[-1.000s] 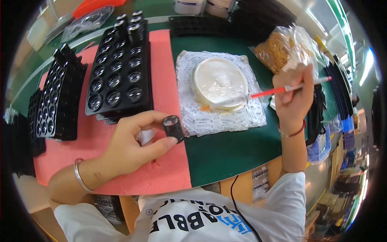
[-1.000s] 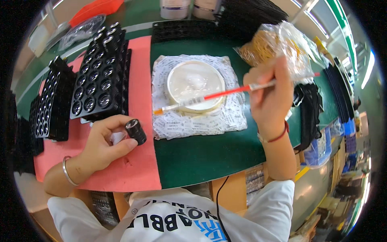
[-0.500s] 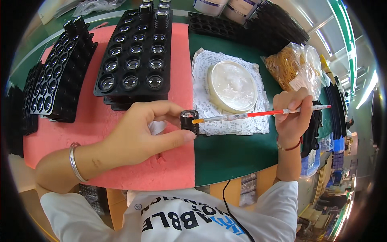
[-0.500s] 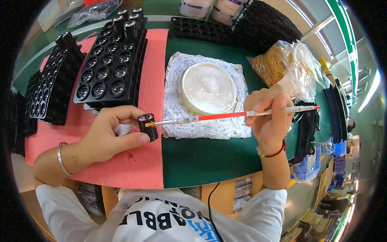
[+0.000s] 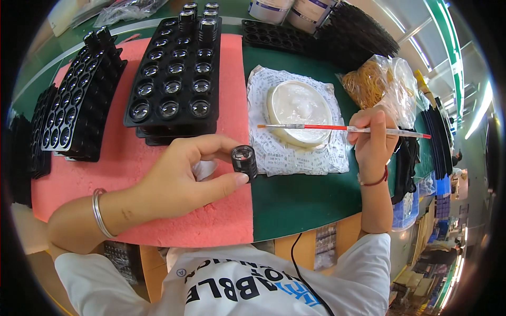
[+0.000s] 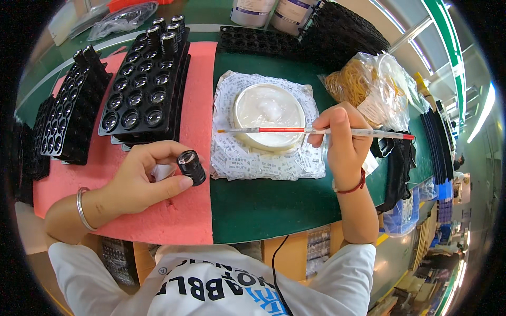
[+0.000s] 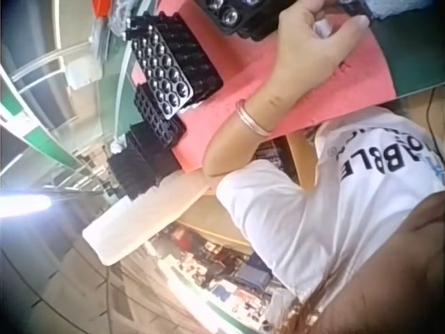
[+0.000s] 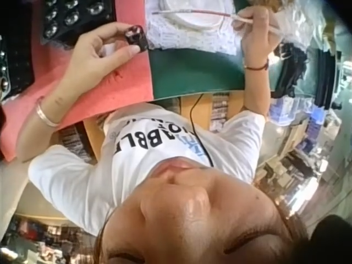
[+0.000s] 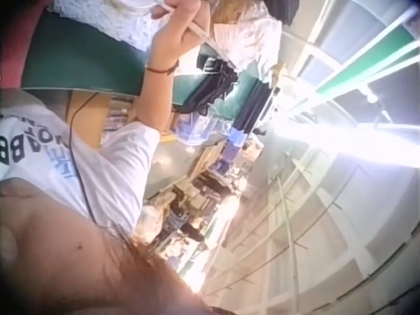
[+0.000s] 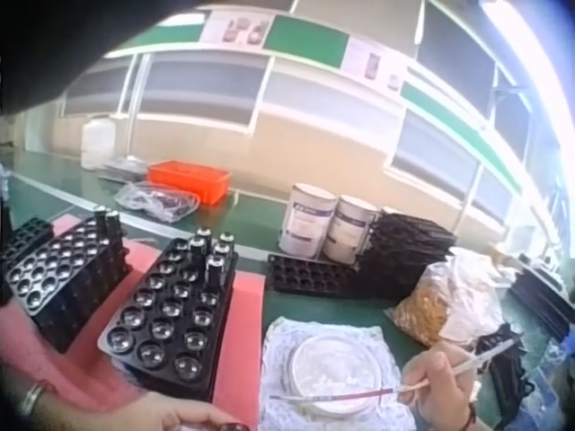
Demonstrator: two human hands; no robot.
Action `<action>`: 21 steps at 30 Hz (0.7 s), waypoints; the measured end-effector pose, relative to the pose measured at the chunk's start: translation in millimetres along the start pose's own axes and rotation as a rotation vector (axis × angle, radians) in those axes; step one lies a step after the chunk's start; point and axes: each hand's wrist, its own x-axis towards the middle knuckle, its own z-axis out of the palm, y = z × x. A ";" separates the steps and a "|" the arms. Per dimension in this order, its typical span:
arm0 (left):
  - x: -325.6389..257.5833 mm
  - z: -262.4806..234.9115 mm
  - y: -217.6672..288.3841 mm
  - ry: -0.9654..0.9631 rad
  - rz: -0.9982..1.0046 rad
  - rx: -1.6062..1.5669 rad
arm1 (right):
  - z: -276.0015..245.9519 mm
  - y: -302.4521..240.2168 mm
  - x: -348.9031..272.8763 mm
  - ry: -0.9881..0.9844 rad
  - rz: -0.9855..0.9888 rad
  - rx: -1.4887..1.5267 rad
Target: Applying sealant or adhesive to lighting components using a brush.
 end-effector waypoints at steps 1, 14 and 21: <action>-0.9 0.6 0.1 0.016 0.017 0.002 | 1.1 -0.6 0.5 -0.004 -0.004 0.006; -23.4 -78.7 74.8 0.712 0.361 0.960 | -1.9 -2.8 -3.4 0.080 -0.074 -0.158; -21.0 -162.4 66.0 0.736 0.313 1.077 | 0.9 -5.6 -3.6 0.077 -0.043 -0.190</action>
